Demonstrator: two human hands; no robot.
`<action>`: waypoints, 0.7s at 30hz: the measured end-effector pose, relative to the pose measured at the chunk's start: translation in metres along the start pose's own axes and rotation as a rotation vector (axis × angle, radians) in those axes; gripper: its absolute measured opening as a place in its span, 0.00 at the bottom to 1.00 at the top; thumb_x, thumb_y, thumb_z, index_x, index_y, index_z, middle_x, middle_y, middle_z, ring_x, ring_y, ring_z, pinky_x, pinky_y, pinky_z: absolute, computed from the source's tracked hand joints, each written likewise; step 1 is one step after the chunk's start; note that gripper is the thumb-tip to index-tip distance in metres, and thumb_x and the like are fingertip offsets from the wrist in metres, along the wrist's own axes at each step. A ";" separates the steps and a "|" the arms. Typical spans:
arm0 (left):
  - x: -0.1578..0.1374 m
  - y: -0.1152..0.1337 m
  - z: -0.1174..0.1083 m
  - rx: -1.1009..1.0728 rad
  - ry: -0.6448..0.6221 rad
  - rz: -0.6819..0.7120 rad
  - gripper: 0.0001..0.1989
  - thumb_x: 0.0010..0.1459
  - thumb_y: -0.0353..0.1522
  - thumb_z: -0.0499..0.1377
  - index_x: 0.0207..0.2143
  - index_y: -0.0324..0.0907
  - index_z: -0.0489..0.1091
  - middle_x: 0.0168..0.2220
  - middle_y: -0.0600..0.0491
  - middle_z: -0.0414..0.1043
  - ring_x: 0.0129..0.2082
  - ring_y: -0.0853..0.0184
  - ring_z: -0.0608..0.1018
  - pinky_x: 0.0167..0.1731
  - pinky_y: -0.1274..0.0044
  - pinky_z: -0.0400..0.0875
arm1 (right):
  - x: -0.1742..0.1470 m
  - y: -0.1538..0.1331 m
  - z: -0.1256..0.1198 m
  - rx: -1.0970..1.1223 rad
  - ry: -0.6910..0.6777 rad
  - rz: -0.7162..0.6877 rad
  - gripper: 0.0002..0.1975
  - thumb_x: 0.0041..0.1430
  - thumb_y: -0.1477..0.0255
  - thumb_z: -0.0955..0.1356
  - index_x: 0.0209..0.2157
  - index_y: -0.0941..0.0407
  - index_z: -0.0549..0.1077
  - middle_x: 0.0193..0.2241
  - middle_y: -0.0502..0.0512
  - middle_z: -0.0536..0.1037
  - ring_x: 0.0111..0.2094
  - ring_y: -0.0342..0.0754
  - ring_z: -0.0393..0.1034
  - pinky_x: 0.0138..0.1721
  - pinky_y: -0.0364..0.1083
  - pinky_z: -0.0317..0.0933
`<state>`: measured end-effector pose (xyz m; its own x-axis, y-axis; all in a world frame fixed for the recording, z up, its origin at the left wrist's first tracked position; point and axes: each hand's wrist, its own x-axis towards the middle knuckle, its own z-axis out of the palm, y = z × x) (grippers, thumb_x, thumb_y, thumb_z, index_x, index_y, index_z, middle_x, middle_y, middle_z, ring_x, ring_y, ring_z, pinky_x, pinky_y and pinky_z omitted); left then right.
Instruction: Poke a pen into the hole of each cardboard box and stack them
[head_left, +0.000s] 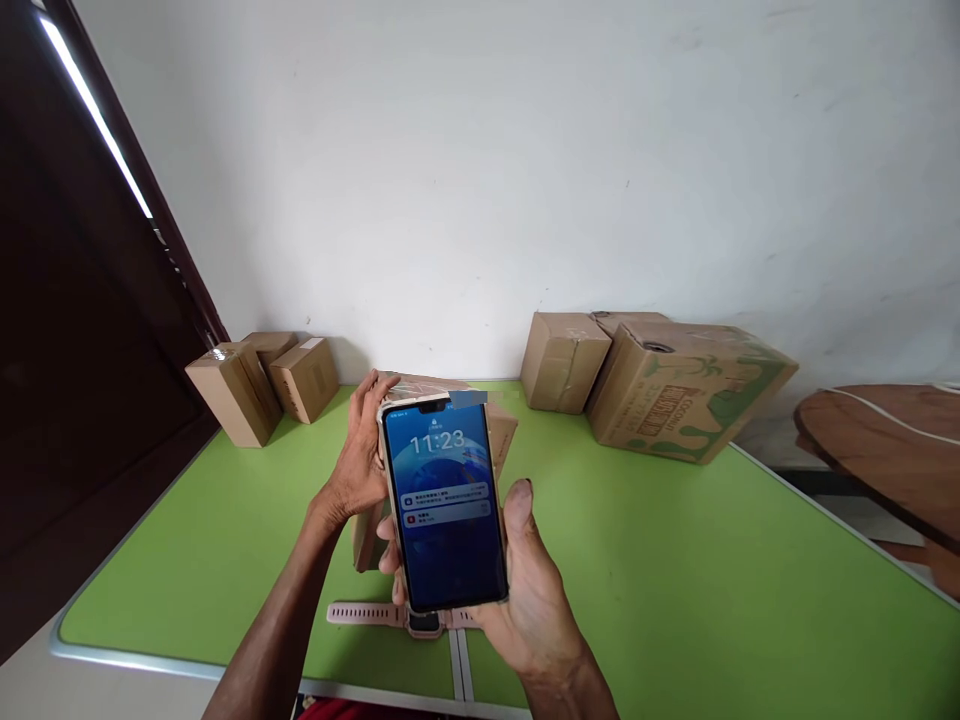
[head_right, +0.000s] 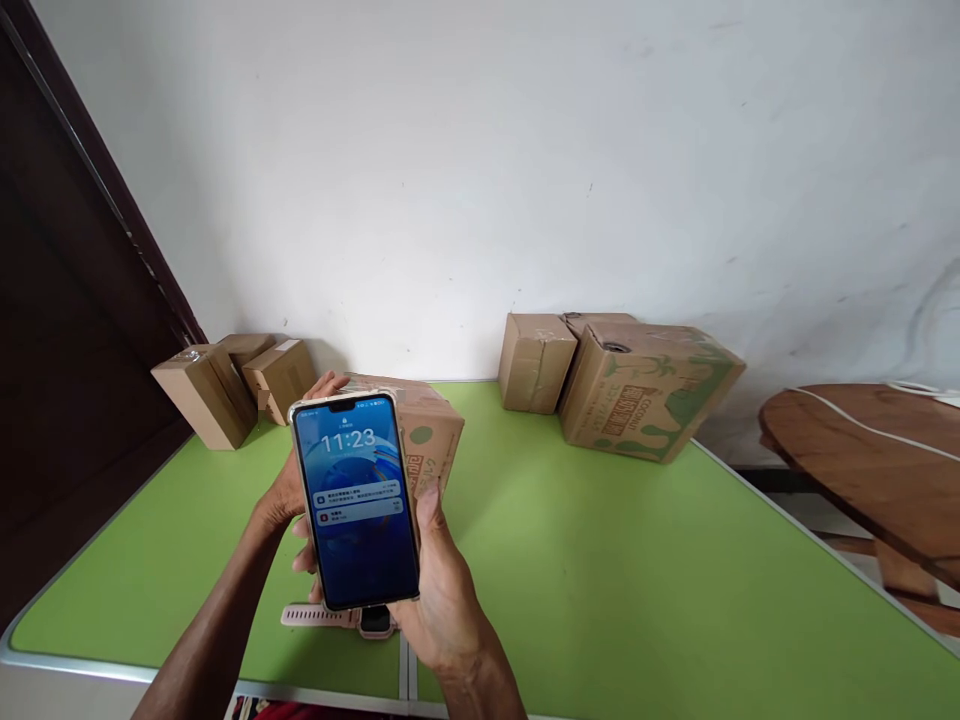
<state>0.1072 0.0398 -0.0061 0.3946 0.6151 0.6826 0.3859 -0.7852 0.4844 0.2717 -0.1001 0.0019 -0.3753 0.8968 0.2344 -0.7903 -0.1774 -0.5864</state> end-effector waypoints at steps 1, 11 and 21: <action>0.000 0.000 0.000 0.004 0.006 -0.005 0.37 0.68 0.49 0.61 0.75 0.56 0.54 0.77 0.40 0.53 0.81 0.43 0.51 0.75 0.41 0.56 | 0.000 0.000 0.000 -0.003 0.001 -0.001 0.43 0.64 0.33 0.67 0.55 0.57 0.86 0.46 0.68 0.88 0.39 0.57 0.85 0.42 0.52 0.79; 0.000 0.001 -0.005 -0.105 -0.052 -0.073 0.42 0.68 0.57 0.60 0.75 0.52 0.54 0.78 0.38 0.48 0.81 0.40 0.48 0.74 0.40 0.53 | -0.008 -0.005 -0.013 -0.012 0.094 -0.046 0.43 0.65 0.34 0.67 0.55 0.58 0.86 0.49 0.66 0.89 0.44 0.58 0.86 0.43 0.51 0.79; -0.002 0.002 -0.013 -0.100 -0.033 -0.200 0.48 0.63 0.54 0.66 0.77 0.54 0.49 0.78 0.39 0.47 0.81 0.38 0.48 0.75 0.40 0.47 | -0.043 -0.024 -0.044 -0.075 0.384 -0.142 0.39 0.61 0.36 0.71 0.52 0.56 0.87 0.47 0.67 0.89 0.42 0.60 0.86 0.41 0.53 0.80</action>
<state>0.0961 0.0361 0.0000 0.3458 0.7603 0.5499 0.3755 -0.6492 0.6614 0.3279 -0.1167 -0.0279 -0.0457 0.9988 0.0188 -0.7786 -0.0238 -0.6271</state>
